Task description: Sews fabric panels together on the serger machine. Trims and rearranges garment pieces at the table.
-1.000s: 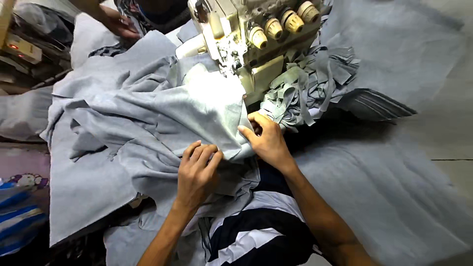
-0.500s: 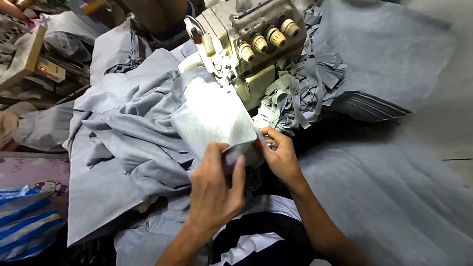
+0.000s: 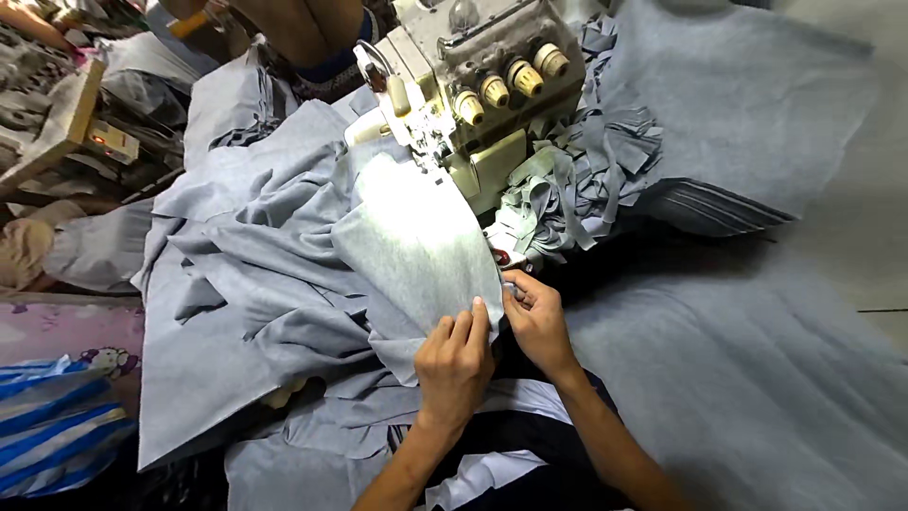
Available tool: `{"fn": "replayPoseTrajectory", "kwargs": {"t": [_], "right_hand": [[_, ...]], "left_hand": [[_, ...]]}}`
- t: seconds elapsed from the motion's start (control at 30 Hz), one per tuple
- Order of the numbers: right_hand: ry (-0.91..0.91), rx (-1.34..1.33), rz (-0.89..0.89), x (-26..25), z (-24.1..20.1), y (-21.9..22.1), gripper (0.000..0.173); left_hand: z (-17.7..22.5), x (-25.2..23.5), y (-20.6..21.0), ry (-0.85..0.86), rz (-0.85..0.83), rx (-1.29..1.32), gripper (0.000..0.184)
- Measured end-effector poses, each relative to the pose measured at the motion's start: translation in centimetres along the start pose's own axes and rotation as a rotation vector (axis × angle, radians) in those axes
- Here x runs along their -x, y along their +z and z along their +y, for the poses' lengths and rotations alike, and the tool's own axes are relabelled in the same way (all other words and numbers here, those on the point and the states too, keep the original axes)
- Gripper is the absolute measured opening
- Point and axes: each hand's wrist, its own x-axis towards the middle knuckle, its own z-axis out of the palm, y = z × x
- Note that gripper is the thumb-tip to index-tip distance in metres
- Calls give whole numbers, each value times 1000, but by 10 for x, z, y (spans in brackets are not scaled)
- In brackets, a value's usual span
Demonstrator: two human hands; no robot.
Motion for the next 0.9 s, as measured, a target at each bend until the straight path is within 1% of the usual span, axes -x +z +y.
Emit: {"fn": "replayPoseTrajectory", "kwargs": {"t": [0.1, 0.2, 0.33, 0.5, 0.57, 0.63, 0.73, 0.83, 0.9], "right_hand": [[24, 26, 22, 3, 5, 2, 17], [21, 22, 50, 3, 3, 5, 16], [-23, 26, 74, -6, -2, 11, 15], [-97, 123, 91, -22, -8, 19, 11], [-136, 194, 113, -22, -9, 20, 10], [-147, 256, 112, -17, -11, 17, 13], [-96, 272, 76, -6, -9, 12, 18], [-52, 198, 42, 1, -2, 12, 15], [-56, 156, 49, 2, 0, 13, 16]], "left_hand": [[0, 7, 1, -17, -51, 0, 30], [-1, 7, -3, -37, -32, 15, 33], [-6, -7, 0, -67, 23, 31, 24], [-7, -31, -2, -104, 62, 6, 19], [-6, -37, -9, -109, 44, -16, 17], [-4, -39, -19, -100, -4, -45, 16], [1, -33, -28, -78, -80, -70, 17], [5, -19, -18, -85, -75, -51, 18], [2, -10, -8, -97, -57, -19, 19]]}}
